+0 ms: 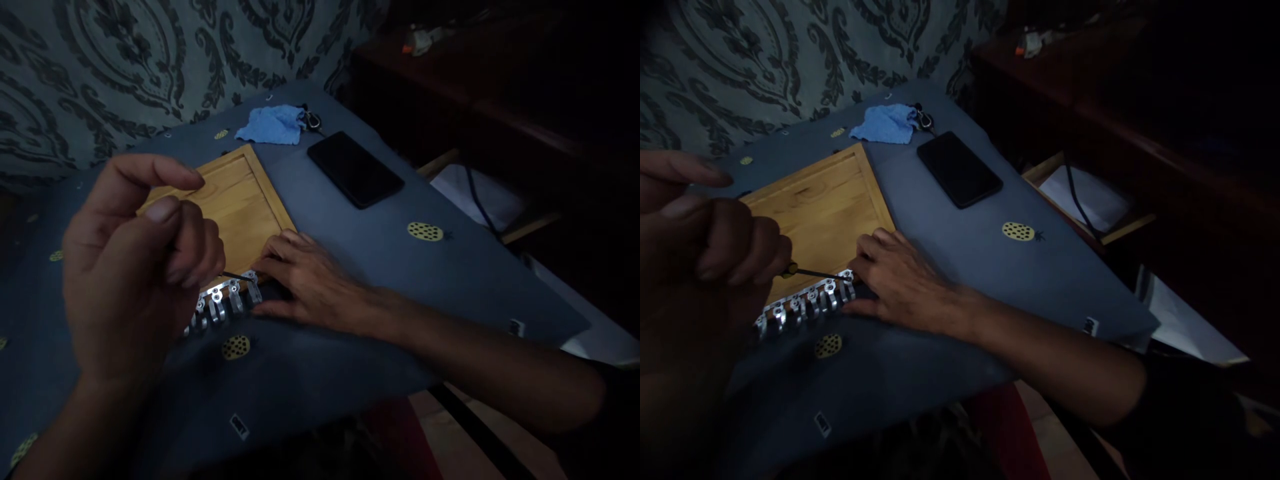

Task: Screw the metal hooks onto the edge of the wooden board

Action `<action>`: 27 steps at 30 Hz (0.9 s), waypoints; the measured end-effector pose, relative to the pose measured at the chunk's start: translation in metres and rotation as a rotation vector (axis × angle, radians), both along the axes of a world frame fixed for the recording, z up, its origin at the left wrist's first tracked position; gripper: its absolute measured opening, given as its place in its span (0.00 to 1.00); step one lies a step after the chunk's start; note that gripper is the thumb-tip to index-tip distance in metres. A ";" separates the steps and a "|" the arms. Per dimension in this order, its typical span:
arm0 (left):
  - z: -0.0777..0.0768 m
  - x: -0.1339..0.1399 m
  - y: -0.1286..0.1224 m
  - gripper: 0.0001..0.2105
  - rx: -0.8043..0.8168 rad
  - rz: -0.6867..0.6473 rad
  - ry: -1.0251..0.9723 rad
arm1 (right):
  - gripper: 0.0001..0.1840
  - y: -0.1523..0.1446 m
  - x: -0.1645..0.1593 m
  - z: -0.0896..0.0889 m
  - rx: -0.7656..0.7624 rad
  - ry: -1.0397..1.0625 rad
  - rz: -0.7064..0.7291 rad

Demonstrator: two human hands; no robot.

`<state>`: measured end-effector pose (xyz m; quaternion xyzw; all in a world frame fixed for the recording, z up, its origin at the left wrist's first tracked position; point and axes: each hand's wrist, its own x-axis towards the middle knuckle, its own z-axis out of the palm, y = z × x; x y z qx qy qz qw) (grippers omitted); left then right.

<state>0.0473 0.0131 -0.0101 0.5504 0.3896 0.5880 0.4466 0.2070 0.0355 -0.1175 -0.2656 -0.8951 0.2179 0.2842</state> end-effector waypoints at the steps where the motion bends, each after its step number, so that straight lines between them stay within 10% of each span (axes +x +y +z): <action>1: 0.000 -0.001 0.000 0.19 -0.004 0.001 0.004 | 0.29 0.000 0.000 0.000 0.000 0.001 -0.001; 27: -0.002 -0.004 0.003 0.16 -0.007 -0.159 0.024 | 0.27 -0.001 0.002 0.005 -0.034 -0.024 0.018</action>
